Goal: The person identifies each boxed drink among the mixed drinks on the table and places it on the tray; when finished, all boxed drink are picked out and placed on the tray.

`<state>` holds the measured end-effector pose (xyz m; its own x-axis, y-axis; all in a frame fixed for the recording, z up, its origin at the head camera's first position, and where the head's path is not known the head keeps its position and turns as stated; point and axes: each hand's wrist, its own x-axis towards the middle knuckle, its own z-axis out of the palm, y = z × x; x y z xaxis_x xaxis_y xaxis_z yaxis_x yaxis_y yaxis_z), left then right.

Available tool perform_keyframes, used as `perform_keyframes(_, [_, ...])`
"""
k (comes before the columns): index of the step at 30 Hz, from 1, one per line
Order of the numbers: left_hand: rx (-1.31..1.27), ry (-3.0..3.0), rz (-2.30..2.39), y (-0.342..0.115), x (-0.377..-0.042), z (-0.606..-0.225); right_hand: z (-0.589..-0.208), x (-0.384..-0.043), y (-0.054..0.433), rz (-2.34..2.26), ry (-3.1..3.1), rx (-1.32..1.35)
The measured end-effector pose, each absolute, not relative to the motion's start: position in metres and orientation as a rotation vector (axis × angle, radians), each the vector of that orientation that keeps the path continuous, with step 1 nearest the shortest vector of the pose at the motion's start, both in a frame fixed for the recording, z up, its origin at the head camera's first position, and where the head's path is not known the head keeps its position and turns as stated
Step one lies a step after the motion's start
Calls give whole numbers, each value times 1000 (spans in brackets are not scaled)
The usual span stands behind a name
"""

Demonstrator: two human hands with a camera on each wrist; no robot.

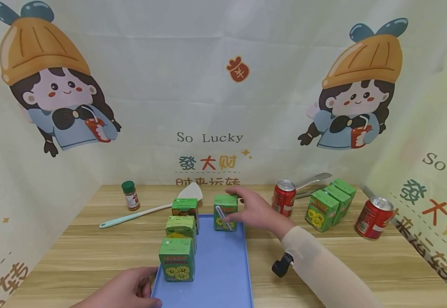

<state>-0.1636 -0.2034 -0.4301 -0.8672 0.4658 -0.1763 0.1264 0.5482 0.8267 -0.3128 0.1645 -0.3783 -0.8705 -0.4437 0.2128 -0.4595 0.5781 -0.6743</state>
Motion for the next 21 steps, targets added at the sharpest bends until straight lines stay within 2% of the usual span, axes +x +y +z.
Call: perform_keyframes(21, [448, 2413, 1215, -201, -164, -428, -382, -279, 227, 1019, -2578, 752])
